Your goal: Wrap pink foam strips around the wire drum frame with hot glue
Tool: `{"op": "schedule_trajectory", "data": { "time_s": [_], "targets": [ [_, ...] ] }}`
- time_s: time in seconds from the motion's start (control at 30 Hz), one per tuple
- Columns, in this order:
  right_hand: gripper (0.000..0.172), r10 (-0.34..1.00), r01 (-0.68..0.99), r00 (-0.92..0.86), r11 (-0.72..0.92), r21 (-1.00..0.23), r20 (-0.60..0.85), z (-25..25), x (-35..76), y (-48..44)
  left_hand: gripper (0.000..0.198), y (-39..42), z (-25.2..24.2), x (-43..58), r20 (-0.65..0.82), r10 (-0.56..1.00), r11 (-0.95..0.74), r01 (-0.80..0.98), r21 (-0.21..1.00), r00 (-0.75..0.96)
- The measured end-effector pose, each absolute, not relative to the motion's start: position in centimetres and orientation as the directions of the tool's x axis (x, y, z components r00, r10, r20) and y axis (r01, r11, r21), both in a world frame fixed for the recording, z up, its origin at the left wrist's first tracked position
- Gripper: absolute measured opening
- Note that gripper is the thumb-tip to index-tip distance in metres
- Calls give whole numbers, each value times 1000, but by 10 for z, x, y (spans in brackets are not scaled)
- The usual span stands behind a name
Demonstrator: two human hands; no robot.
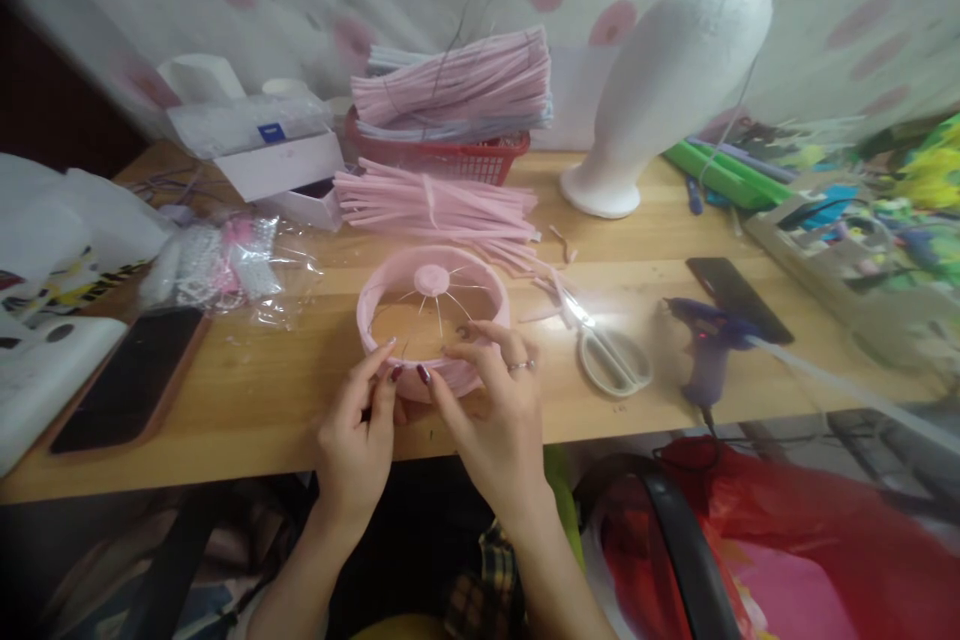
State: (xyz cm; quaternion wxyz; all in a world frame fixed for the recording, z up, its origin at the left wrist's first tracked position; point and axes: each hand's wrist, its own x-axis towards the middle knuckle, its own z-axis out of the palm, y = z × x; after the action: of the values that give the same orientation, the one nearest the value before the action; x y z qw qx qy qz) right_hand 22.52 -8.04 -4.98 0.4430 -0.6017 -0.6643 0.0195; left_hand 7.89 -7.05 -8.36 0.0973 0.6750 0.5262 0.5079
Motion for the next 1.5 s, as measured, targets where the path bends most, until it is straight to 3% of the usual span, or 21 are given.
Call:
{"op": "schedule_trajectory", "data": {
  "time_s": [0.97, 1.2, 1.5],
  "targets": [
    [12, 779, 775, 178, 265, -573, 601, -53, 216, -80, 22, -73, -82, 83, 597, 798, -447, 582, 680, -84],
    [12, 755, 780, 203, 260, -569, 623, -54, 209, -79, 21, -70, -80, 80, 654, 754, -492, 610, 621, -58],
    [11, 765, 763, 224, 247, -597, 604, -54, 210, -81, 18, -70, -80, 79, 611, 776, -443, 555, 704, -155]
  ]
}}
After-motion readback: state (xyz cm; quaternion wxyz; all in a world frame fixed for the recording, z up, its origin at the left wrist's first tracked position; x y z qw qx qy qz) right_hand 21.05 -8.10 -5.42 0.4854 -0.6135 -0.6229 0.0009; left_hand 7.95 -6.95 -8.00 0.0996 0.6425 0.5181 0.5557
